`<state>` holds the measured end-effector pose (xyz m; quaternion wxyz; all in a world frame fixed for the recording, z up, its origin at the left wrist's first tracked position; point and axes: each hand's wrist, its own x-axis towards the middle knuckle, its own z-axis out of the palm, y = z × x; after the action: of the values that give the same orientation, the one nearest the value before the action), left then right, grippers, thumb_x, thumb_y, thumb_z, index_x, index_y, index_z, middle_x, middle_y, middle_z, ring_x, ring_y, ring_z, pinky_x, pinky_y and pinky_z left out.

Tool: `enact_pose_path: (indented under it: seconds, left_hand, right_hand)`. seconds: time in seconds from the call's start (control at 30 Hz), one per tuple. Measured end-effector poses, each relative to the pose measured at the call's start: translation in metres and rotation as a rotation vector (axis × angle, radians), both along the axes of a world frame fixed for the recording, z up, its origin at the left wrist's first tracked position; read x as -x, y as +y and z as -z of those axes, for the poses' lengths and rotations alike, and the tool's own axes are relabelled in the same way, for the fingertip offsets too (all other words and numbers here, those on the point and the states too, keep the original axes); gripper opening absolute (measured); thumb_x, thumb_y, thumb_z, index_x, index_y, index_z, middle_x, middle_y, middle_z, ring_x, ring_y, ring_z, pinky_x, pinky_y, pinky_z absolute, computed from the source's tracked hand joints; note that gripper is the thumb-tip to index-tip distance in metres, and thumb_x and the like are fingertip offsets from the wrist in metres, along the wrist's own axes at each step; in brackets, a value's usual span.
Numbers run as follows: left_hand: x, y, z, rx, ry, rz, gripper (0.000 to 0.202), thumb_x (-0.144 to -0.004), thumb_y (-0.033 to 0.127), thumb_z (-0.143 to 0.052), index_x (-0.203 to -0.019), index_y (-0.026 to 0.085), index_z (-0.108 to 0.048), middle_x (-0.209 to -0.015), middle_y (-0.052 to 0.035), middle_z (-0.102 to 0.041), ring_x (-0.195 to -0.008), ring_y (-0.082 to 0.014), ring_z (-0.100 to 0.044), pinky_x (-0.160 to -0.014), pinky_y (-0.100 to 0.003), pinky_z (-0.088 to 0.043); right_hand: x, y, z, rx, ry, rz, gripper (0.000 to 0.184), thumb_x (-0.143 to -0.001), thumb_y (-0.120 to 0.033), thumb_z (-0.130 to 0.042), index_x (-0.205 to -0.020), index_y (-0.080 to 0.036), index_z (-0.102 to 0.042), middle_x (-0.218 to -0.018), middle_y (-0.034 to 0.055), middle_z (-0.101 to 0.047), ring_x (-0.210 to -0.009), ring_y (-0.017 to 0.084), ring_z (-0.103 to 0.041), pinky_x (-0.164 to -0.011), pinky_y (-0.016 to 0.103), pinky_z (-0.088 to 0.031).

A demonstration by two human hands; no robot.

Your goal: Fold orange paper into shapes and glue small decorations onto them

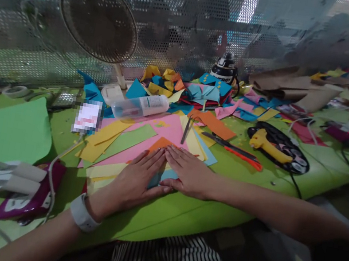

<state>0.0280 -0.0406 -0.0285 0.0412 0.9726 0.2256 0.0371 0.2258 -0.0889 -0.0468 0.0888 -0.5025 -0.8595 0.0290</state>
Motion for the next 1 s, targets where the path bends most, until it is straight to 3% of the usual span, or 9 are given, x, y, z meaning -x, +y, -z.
enact_pose_path:
  seconds: [0.37, 0.57, 0.77, 0.87, 1.0]
  left_hand:
    - [0.003, 0.0, 0.0, 0.013, 0.024, 0.003, 0.079, -0.088, 0.065, -0.031, -0.144, 0.011, -0.026, -0.153, -0.0131, -0.019, -0.141, -0.024, -0.017, -0.115, -0.041, -0.016]
    - [0.003, -0.002, -0.005, 0.044, 0.067, -0.016, 0.082, -0.088, 0.066, -0.028, -0.147, 0.01, -0.018, -0.153, -0.0123, -0.014, -0.142, -0.0244, -0.012, -0.115, -0.04, -0.012]
    - [0.003, -0.005, -0.009, 0.062, 0.11, -0.021, 0.084, -0.088, 0.067, -0.025, -0.147, 0.007, -0.017, -0.153, -0.0146, -0.013, -0.142, -0.0244, -0.01, -0.115, -0.04, -0.011]
    - [0.012, -0.008, -0.01, 0.055, 0.114, -0.066, 0.086, -0.087, 0.068, -0.026, -0.147, 0.007, -0.015, -0.153, -0.0142, -0.01, -0.142, -0.0244, -0.01, -0.115, -0.039, -0.012]
    - [0.043, -0.009, -0.008, 0.009, 0.125, -0.151, 0.086, -0.087, 0.068, -0.027, -0.148, 0.008, -0.013, -0.154, -0.0131, -0.01, -0.142, -0.0258, -0.01, -0.114, -0.04, -0.014]
  right_hand:
    - [0.001, -0.004, -0.009, 0.002, -0.088, 0.007, 0.085, -0.089, -0.064, -0.027, -0.139, 0.005, -0.033, -0.146, 0.0241, -0.03, -0.138, 0.03, -0.024, -0.115, 0.044, -0.015]
    - [-0.026, -0.012, -0.009, 0.008, -0.117, 0.03, 0.09, -0.086, -0.07, -0.026, -0.139, 0.003, -0.036, -0.146, 0.0237, -0.031, -0.138, 0.031, -0.023, -0.115, 0.046, -0.013]
    - [-0.045, -0.024, -0.005, -0.012, -0.115, 0.092, 0.089, -0.086, -0.07, -0.02, -0.143, -0.002, -0.029, -0.148, 0.0202, -0.027, -0.139, 0.029, -0.021, -0.114, 0.048, -0.013]
    - [-0.047, -0.025, -0.004, -0.015, -0.097, 0.103, 0.088, -0.087, -0.07, -0.021, -0.144, -0.003, -0.027, -0.148, 0.019, -0.029, -0.139, 0.028, -0.021, -0.115, 0.048, -0.011]
    - [-0.047, -0.024, -0.006, 0.021, -0.107, 0.098, 0.091, -0.086, -0.071, -0.02, -0.144, -0.001, -0.028, -0.148, 0.0197, -0.027, -0.14, 0.028, -0.019, -0.115, 0.047, -0.012]
